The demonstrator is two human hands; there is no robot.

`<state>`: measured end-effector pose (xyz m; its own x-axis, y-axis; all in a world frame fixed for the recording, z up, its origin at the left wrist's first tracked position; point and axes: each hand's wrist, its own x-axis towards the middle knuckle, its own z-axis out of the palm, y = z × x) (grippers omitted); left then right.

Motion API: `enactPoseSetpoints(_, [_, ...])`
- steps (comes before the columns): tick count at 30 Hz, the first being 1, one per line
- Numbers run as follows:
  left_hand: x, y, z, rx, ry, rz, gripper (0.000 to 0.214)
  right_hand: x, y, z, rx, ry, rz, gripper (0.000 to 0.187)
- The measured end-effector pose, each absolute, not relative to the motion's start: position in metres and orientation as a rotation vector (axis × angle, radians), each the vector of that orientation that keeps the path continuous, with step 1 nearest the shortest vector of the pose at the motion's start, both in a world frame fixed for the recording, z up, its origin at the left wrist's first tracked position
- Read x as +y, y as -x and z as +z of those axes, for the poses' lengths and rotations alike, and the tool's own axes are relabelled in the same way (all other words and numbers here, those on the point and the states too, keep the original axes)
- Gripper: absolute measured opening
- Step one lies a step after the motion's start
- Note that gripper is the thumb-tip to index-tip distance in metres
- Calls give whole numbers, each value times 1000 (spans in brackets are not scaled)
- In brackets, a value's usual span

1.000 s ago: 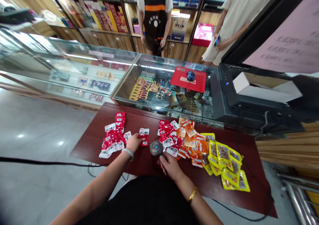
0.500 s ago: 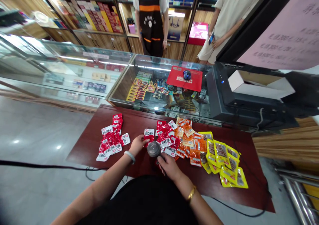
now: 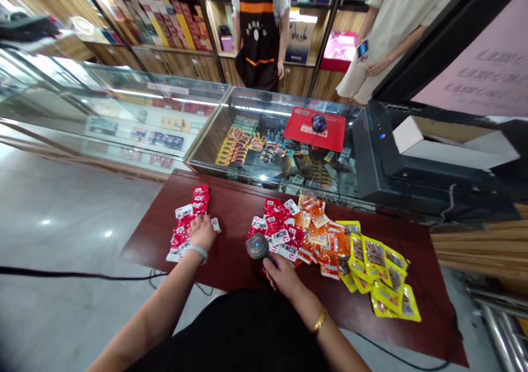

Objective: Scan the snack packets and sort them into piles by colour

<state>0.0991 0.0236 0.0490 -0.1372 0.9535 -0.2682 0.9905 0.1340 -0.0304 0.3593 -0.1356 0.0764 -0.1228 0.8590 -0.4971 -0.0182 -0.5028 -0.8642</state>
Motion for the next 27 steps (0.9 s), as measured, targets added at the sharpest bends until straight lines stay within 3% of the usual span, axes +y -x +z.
enactPoseSetpoints(7, [42, -94, 43, 1882, -1913, -292, 19, -135, -359, 75, -932, 1516, 1706, 49])
enactPoseSetpoints(13, [44, -124, 37, 1931, -1555, 188, 26, -139, -362, 77, -930, 1524, 1710, 50])
enactPoseSetpoints(27, [35, -175, 27, 1846, -1240, 371, 32, -141, -366, 84, -992, 1492, 1758, 49])
